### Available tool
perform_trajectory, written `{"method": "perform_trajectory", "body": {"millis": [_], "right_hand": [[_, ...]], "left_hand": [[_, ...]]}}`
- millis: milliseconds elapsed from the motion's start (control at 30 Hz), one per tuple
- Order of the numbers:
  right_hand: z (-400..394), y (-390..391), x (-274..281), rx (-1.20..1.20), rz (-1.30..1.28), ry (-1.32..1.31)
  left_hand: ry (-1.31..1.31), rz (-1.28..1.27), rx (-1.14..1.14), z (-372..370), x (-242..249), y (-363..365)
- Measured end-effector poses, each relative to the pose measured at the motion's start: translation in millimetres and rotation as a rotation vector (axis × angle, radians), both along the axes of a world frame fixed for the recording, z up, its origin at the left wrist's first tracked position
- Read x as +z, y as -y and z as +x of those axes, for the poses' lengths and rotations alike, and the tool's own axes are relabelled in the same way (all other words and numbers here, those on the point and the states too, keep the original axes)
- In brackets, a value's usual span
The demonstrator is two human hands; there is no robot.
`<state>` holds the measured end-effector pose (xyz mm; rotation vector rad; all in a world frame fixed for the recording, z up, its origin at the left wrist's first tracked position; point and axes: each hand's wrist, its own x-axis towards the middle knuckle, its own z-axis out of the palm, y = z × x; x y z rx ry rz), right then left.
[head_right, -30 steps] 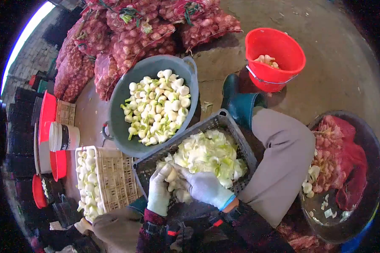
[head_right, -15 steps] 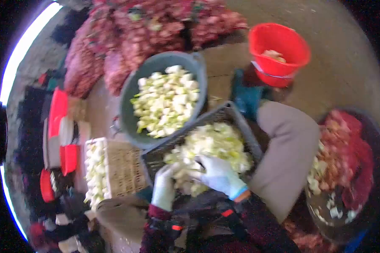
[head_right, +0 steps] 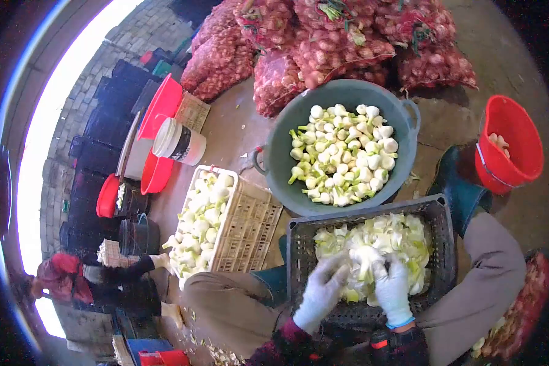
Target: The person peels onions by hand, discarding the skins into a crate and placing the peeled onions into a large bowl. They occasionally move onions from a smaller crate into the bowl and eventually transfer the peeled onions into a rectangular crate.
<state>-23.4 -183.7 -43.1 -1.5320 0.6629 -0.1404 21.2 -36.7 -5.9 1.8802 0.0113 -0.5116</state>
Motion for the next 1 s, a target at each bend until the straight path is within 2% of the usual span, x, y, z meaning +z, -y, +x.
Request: {"method": "perform_trajectory", "body": {"millis": [33,67,100,200,233,267,300,367,433,467,533,567,600,667,733,800,867,933,1000], "right_hand": [[1,-6,-5,0.081,-0.075,0.018],[-2,-11,-11,0.16,-0.154,0.024],[2,-12,-10,0.197,-0.163,0.046],[7,-10,15,0.235,-0.482,0.183],[5,-12,11,0.208,-0.551,0.238],[3,-11,4,0.293,-0.472,0.189],[1,-11,2,0.256,-0.401,0.176],[-1,-5,-4,0.206,-0.335,0.174],[3,-1,-10,0.03,-0.369,0.152],[5,4,-10,0.024,-0.373,0.163],[6,25,-11,-0.318,-0.183,0.012],[4,37,-25,-0.274,-0.208,0.031],[1,35,-19,-0.282,-0.205,0.038],[-4,27,7,0.154,-0.705,-0.126],[-6,17,32,0.181,-0.692,-0.098],[-9,4,35,0.261,-0.277,0.092],[-5,-2,26,0.21,-0.275,0.064],[-2,-9,12,0.176,-0.266,0.034],[-1,-15,3,-0.021,-0.555,0.134]], "left_hand": [[-0.013,-0.066,-0.012,-8,-10,2],[0.111,-0.1,0.027,-22,-21,10],[0.021,-0.129,0.06,-25,-27,10],[-0.304,-0.367,0.242,-19,-23,19],[-0.213,-0.354,0.274,-18,-23,23],[-0.222,-0.316,0.255,-15,-22,18],[-0.4,-0.289,0.325,-13,-7,18],[-0.38,-0.298,0.285,-10,0,11],[-0.407,-0.338,0.272,-16,8,9],[-0.396,-0.342,0.265,-17,14,8],[-0.46,-0.562,0.288,-19,24,2],[-0.441,-0.623,0.271,-20,28,-4],[-0.435,-0.621,0.261,-23,33,-5],[-0.392,-0.624,0.291,-20,41,-4],[-0.388,-0.59,0.307,-22,32,3],[-0.32,-0.502,0.372,-26,20,15],[-0.277,-0.403,0.326,-27,15,30],[-0.108,-0.231,0.365,-30,9,42],[-0.084,-0.208,0.321,-32,3,43]]}}
